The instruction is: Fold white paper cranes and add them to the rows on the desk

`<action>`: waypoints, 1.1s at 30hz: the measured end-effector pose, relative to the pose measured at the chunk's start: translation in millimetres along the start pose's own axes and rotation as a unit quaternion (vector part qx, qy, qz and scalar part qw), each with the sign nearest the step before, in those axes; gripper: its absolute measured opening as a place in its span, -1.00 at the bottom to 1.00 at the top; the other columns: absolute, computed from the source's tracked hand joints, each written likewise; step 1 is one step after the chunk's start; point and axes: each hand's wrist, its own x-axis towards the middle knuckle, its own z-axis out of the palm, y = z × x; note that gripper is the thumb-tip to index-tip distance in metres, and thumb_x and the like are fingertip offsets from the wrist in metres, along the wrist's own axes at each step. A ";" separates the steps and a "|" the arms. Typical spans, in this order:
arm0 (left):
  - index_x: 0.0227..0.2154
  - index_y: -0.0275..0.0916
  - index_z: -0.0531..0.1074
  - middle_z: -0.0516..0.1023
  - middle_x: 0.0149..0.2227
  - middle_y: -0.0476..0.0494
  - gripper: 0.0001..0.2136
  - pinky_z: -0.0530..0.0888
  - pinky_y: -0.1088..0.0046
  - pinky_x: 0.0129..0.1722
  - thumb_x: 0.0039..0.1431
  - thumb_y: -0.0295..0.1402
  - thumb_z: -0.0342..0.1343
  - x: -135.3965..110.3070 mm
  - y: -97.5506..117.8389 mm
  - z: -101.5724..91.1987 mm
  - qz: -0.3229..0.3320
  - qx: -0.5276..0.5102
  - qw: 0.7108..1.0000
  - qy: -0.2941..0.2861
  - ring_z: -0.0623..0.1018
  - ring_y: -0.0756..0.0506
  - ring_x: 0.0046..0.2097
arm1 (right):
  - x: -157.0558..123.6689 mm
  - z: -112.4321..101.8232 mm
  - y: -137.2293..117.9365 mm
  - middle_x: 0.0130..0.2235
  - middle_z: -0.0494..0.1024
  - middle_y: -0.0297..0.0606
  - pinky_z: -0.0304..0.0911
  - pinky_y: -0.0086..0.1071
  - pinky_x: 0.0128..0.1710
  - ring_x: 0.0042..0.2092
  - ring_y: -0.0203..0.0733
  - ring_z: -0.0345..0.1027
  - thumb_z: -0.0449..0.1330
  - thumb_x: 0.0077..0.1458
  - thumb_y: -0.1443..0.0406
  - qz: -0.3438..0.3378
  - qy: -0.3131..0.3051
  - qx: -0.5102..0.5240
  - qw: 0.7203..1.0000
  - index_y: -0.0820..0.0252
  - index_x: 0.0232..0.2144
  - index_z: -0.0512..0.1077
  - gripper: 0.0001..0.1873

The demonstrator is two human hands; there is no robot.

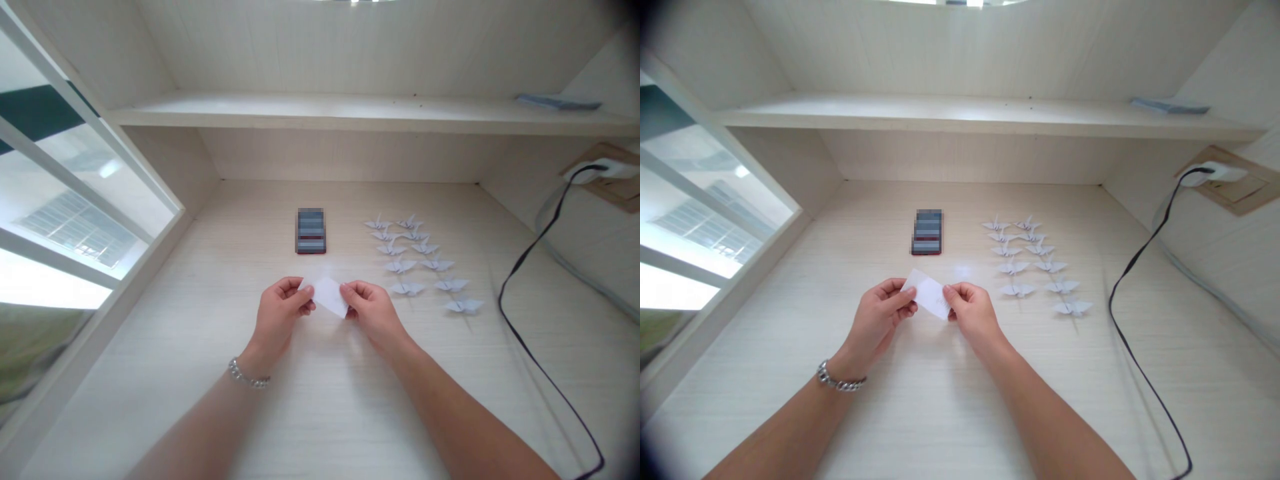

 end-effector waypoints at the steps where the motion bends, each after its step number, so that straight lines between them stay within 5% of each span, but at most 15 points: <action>1: -0.39 -0.36 0.45 0.47 -0.47 -0.10 -0.77 0.34 0.56 -0.50 -0.13 -0.34 0.25 -0.2 -0.5 -0.9 -0.010 0.009 1.000 -0.020 0.41 0.06 -0.50 | 0.1 -0.6 -0.8 -0.59 0.40 -0.34 0.09 -0.48 -0.58 -0.56 -0.35 0.20 0.27 -0.17 0.09 -0.002 -0.006 -0.014 1.000 0.26 -0.57 0.41 -0.68; 5: -0.45 -0.36 0.46 0.48 -0.44 -0.14 -0.79 0.32 0.55 -0.50 -0.09 -0.29 0.23 0.1 -4.1 -2.3 -0.048 0.051 0.995 -0.071 0.44 0.00 -0.42 | -1.1 -0.8 -2.9 -0.66 0.35 -0.38 0.03 -0.48 -0.62 -0.62 -0.38 0.14 0.28 -0.20 0.12 0.010 -0.041 -0.045 0.998 0.26 -0.63 0.40 -0.69; 17: -0.49 -0.38 0.45 0.46 -0.50 -0.07 -0.80 0.31 0.59 -0.54 -0.10 -0.31 0.24 -1.2 -5.2 3.7 -0.107 -0.028 0.992 -0.066 0.38 0.09 -0.52 | -3.4 2.8 -5.1 -0.68 0.27 -0.42 -0.02 -0.52 -0.68 -0.65 -0.43 0.08 0.28 -0.17 0.09 0.075 -0.055 0.055 0.994 0.27 -0.64 0.34 -0.65; 26: -0.50 -0.35 0.45 0.47 -0.49 -0.06 -0.80 0.34 0.59 -0.52 -0.11 -0.29 0.25 -1.9 -3.8 4.4 -0.058 -0.011 0.997 -0.042 0.41 0.06 -0.47 | -1.4 0.2 -3.2 -0.72 0.28 -0.43 -0.01 -0.51 -0.67 -0.66 -0.43 0.09 0.28 -0.18 0.04 -0.013 0.014 -0.013 1.000 0.23 -0.70 0.26 -0.58; 33: -0.45 -0.33 0.47 0.49 -0.47 -0.06 -0.76 0.38 0.55 -0.47 -0.14 -0.25 0.26 -0.2 -1.1 1.8 -0.026 -0.002 1.000 0.001 0.44 0.03 -0.43 | -4.2 1.3 -5.5 -0.53 0.47 -0.29 0.19 -0.46 -0.53 -0.50 -0.31 0.31 0.32 -0.23 0.12 -0.009 -0.080 -0.033 0.996 0.25 -0.51 0.43 -0.70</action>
